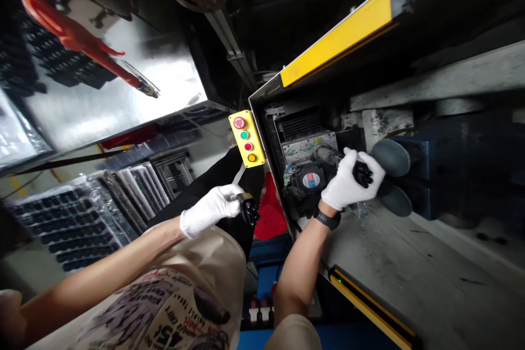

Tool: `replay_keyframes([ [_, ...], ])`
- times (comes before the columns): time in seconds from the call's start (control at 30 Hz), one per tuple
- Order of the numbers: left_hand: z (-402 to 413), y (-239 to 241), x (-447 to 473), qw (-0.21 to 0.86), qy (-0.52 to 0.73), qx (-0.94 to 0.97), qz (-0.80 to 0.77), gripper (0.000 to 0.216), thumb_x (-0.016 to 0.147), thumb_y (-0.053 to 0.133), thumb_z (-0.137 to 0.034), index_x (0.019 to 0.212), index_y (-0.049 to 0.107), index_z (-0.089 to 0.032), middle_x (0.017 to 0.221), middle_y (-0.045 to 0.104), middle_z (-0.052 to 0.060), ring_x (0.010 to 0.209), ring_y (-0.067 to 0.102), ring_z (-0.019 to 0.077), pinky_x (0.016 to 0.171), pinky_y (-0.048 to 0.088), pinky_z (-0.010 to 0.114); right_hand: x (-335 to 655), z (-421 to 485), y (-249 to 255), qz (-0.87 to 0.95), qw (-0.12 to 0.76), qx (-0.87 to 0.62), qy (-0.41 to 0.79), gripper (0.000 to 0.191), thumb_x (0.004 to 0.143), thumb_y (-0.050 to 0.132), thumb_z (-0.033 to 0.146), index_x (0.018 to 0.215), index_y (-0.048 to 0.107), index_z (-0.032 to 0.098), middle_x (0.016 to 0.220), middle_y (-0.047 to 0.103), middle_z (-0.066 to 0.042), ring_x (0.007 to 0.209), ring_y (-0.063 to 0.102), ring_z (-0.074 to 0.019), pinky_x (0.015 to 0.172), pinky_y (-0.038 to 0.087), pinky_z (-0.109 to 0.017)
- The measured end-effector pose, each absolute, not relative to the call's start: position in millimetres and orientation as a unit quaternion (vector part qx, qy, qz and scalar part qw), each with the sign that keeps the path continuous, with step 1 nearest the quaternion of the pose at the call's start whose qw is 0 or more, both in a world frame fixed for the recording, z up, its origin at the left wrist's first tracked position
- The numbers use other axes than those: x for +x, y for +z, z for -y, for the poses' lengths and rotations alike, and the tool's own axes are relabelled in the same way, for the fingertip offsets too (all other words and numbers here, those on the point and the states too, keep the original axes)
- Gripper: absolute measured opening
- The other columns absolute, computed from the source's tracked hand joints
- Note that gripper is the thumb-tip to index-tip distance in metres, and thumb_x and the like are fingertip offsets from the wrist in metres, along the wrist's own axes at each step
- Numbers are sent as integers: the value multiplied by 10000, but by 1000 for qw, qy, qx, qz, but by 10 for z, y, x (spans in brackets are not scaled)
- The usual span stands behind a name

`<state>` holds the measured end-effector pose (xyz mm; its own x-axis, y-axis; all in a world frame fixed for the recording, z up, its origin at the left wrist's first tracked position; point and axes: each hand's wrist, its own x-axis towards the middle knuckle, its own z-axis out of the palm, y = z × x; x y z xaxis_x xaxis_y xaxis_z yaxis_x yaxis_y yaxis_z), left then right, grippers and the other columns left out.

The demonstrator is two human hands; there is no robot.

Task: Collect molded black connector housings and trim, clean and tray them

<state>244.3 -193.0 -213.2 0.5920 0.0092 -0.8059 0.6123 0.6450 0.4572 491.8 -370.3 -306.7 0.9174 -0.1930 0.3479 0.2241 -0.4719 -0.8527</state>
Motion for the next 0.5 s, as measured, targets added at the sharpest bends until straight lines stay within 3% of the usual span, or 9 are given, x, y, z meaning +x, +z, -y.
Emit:
replay_keyframes([
  [0.2,2113,-2073,2503,831,-181,335,-406,438,704,1016,-415,865,714,-140,751,630,-29,687,481,91,674,404,237,4966,3564,-3128,-16,555,-795,-244,207,933,674,176,791,542,250,656,638,71,555,708,-175,757,711,-419],
  [0.5,2410,-2087,2372,835,-209,289,-419,486,649,1049,-506,813,765,-147,726,705,-21,676,580,91,676,483,265,5005,3533,-3114,5,577,-765,-286,161,830,707,190,728,591,236,614,624,40,482,653,-193,614,683,-452],
])
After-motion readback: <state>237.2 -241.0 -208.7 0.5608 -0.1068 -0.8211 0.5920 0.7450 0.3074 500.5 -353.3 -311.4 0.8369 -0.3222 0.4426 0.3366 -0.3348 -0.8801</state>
